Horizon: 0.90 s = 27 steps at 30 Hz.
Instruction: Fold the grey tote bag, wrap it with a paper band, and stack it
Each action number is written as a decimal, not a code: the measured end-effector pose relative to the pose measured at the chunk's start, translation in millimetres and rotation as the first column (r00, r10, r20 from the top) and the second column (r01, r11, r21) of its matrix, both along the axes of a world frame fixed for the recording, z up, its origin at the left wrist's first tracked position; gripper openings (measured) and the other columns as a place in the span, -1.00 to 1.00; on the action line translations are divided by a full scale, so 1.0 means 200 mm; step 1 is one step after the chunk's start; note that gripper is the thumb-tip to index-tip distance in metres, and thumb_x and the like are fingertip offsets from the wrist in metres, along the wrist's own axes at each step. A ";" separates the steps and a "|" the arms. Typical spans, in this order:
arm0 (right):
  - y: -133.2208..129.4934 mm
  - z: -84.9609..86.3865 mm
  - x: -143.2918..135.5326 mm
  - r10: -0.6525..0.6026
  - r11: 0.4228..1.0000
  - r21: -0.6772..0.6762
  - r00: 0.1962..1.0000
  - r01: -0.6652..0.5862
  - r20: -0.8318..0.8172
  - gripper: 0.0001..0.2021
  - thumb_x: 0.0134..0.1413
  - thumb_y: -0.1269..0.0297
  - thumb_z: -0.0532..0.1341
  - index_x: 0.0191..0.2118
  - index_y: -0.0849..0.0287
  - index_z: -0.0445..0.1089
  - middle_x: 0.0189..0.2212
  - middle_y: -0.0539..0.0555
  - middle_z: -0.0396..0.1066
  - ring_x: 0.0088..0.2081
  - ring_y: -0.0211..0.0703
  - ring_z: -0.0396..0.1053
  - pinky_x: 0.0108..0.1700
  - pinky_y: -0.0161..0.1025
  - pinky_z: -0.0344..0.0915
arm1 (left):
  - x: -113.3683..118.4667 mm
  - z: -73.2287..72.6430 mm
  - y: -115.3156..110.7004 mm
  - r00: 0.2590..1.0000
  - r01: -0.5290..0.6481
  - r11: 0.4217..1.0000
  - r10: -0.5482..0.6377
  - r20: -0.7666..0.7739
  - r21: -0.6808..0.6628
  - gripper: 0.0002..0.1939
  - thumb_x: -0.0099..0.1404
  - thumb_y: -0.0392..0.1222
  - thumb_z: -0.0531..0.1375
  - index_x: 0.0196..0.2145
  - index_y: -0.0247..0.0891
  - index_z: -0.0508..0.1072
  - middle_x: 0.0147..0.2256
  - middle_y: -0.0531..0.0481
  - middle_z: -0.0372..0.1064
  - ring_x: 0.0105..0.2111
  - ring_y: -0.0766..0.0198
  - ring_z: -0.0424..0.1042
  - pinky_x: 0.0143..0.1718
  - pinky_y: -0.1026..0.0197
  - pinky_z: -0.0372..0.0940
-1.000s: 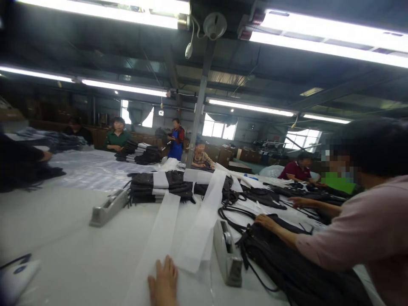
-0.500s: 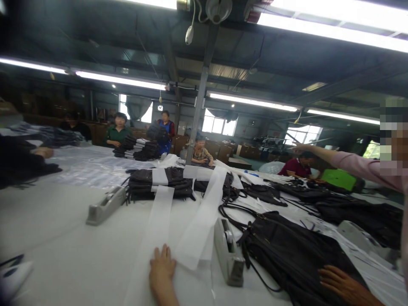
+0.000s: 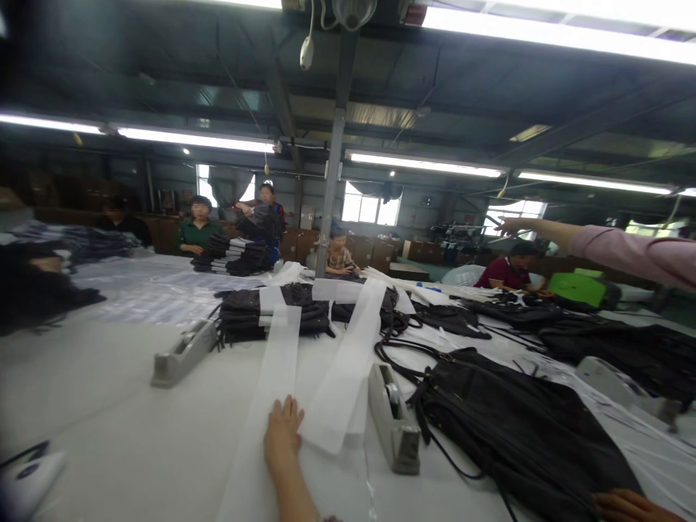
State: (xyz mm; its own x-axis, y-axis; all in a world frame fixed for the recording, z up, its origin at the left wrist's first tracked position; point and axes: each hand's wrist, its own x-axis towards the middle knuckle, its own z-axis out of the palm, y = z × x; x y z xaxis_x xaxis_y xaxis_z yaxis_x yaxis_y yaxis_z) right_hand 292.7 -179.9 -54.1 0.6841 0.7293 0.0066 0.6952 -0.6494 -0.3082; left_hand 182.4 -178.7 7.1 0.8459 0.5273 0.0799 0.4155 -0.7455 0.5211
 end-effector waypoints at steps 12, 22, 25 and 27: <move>-0.04 -0.08 0.07 0.106 0.994 0.030 0.994 -0.107 0.038 -0.50 0.20 0.43 -0.10 0.25 0.12 0.13 0.31 0.14 -0.04 0.32 -0.03 -0.11 0.29 0.05 -0.17 | -0.17 -0.09 0.02 0.931 0.162 0.986 -0.137 -0.338 0.048 -0.27 0.28 0.13 -0.05 0.29 -0.29 -0.07 0.30 -0.12 -0.27 0.31 -0.04 -0.23 0.29 -0.14 -0.21; -0.17 0.22 0.05 0.282 0.944 0.135 0.948 -0.302 0.151 -0.57 0.14 0.47 -0.03 0.09 0.20 0.33 0.30 0.16 0.00 0.33 -0.10 -0.14 0.32 -0.10 -0.16 | -0.17 -0.24 0.05 0.959 0.122 0.991 -0.104 -0.265 0.053 -0.26 0.29 0.23 -0.12 0.29 -0.26 -0.06 0.31 -0.10 -0.26 0.31 -0.06 -0.22 0.29 -0.18 -0.22; -0.26 0.25 0.13 0.208 0.962 0.118 0.943 -0.245 0.261 -0.56 0.08 0.46 0.05 0.11 0.23 0.31 0.31 0.24 -0.05 0.35 0.05 -0.26 0.32 0.11 -0.36 | -0.15 -0.25 0.05 0.956 0.106 0.992 -0.083 -0.280 0.068 -0.26 0.29 0.21 -0.12 0.29 -0.27 -0.05 0.31 -0.08 -0.26 0.31 -0.04 -0.23 0.28 -0.17 -0.22; -0.34 0.21 0.20 0.107 0.990 0.062 0.965 -0.125 0.240 -0.55 0.10 0.45 0.04 0.13 0.26 0.28 0.28 0.32 0.00 0.33 0.13 -0.18 0.29 0.23 -0.33 | -0.14 -0.27 0.05 0.947 0.110 0.990 -0.078 -0.312 0.085 -0.26 0.28 0.21 -0.13 0.29 -0.28 -0.05 0.31 -0.07 -0.26 0.32 -0.02 -0.22 0.28 -0.16 -0.22</move>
State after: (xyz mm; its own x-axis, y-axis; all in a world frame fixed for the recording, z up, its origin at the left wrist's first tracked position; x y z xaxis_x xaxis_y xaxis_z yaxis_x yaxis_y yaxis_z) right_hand 331.8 -248.2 -11.3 0.5674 0.7947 0.2156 0.8232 -0.5410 -0.1720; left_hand 154.3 -168.7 -47.5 0.8830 0.4469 -0.1433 0.4691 -0.8305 0.3005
